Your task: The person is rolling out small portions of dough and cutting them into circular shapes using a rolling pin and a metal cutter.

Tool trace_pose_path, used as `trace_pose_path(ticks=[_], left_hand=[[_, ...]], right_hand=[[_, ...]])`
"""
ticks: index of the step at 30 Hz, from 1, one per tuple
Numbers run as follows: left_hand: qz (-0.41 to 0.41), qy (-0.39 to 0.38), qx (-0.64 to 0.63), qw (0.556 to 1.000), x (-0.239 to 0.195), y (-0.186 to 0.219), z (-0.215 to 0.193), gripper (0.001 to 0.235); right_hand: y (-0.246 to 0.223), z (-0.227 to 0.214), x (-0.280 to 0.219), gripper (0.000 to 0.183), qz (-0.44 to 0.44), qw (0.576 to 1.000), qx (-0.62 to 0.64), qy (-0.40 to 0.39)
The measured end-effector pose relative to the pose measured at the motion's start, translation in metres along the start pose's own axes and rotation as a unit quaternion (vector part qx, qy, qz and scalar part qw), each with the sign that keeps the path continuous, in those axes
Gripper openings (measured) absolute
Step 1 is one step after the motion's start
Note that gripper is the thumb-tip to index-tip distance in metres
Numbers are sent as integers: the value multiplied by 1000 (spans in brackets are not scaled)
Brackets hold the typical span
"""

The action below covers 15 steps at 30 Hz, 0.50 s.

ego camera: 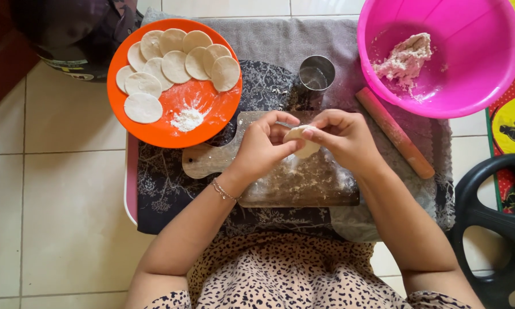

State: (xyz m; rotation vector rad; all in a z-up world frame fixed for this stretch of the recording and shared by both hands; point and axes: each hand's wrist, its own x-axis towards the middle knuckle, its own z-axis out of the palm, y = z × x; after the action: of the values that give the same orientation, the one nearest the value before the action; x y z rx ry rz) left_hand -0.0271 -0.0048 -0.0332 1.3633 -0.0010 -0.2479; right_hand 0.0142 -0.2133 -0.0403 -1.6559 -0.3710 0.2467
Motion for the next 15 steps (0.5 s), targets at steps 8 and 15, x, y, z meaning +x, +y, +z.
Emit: trace_pose_path(ticks=[8, 15], left_hand=[[-31, 10, 18, 999, -3, 7, 0, 19], [-39, 7, 30, 999, -4, 9, -2, 32]], right_hand=[[-26, 12, 5, 29, 19, 999, 18, -28], [5, -6, 3, 14, -50, 997, -63, 3]])
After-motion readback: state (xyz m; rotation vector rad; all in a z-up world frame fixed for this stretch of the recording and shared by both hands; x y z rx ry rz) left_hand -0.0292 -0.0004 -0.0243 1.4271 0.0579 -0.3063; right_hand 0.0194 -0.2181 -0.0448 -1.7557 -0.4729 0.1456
